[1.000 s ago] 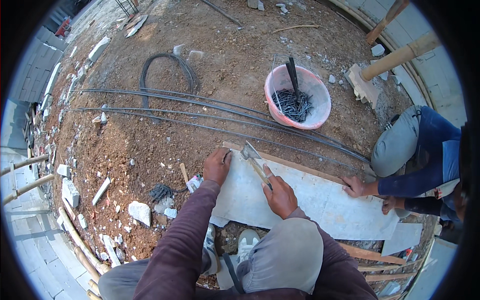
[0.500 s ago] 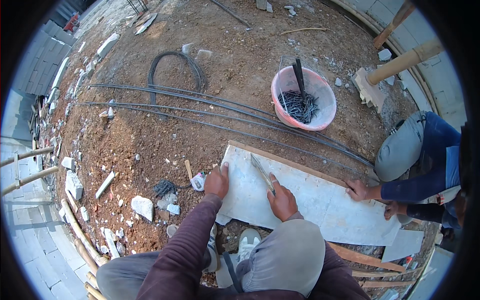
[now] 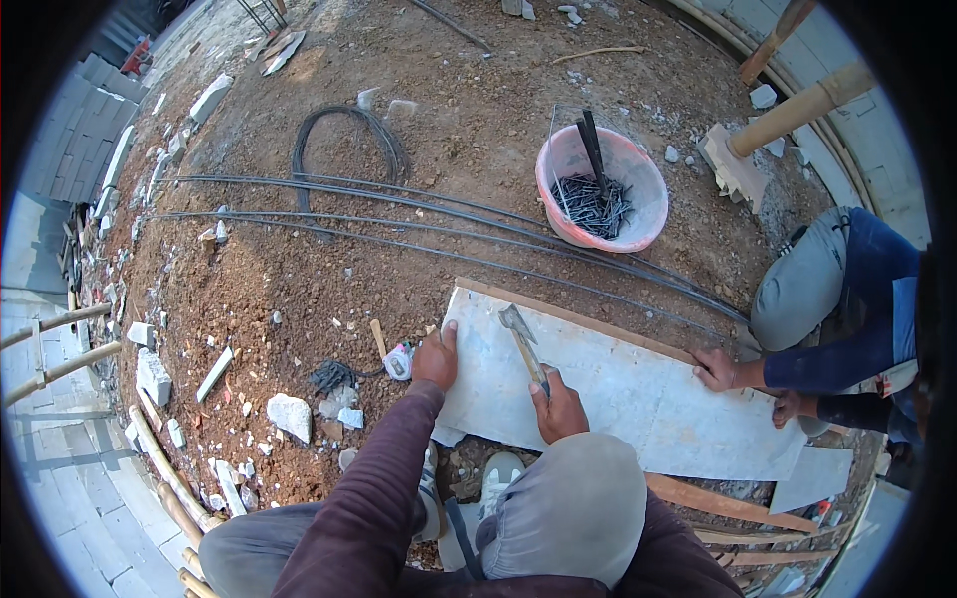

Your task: The person measures a rebar column with a measuring tape, selects wooden planks, aligns a panel on a wooden plank to measure it with the measuring tape, and hammers nails into the panel using a hatchet.

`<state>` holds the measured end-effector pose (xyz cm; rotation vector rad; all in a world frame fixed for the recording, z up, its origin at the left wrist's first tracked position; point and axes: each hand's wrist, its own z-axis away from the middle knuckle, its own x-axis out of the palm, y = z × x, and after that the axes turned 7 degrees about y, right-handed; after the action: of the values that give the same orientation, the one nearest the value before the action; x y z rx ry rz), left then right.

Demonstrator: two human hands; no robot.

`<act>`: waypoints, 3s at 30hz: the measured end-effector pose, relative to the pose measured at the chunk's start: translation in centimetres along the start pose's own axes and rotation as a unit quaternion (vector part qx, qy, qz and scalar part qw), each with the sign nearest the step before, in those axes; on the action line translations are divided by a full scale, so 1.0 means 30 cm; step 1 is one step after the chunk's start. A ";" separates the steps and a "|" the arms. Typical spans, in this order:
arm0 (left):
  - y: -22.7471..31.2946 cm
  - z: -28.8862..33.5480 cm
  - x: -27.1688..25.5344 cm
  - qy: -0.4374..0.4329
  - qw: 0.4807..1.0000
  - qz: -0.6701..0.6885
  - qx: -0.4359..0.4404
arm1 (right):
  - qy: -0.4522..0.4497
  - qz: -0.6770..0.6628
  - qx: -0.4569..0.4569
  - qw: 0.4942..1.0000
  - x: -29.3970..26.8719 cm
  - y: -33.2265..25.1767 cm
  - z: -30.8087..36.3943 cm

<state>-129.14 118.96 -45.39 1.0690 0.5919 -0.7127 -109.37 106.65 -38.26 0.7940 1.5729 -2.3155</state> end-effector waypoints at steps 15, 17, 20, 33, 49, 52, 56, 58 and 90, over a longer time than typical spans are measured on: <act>0.012 -0.009 0.007 -0.006 1.000 -0.016 -0.015 | -0.077 0.135 -0.067 0.986 -0.018 -0.158 -0.241; 0.013 0.013 -0.002 0.007 1.000 -0.022 -0.006 | -0.066 0.104 -0.083 0.989 -0.065 -0.232 -0.204; -0.010 0.013 -0.010 0.021 1.000 -0.020 -0.003 | 0.150 -0.087 -0.305 0.937 -0.087 -0.318 -0.168; 0.028 0.002 0.002 -0.018 1.000 -0.001 -0.017 | -0.018 0.128 -0.107 0.986 -0.002 -0.140 -0.195; 0.034 0.020 -0.006 0.001 0.999 -0.019 -0.030 | -0.021 0.095 -0.122 0.988 -0.058 -0.227 -0.201; 0.018 0.005 0.021 0.003 1.000 0.005 -0.007 | -0.070 0.187 -0.073 0.977 -0.054 -0.153 -0.257; 0.011 0.002 0.011 0.015 0.999 -0.004 -0.032 | -0.132 0.225 -0.117 0.958 -0.103 -0.250 -0.323; 0.040 0.015 -0.022 -0.001 0.999 0.026 -0.044 | -0.150 0.255 -0.181 0.938 -0.151 -0.375 -0.348; 0.042 0.040 -0.047 -0.010 0.994 0.082 -0.068 | -0.127 0.282 -0.357 0.882 -0.110 -0.552 -0.342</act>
<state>-128.95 118.55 -43.19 0.9715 0.5210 -0.5309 -111.36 122.23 -26.25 0.6027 1.6141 -1.2319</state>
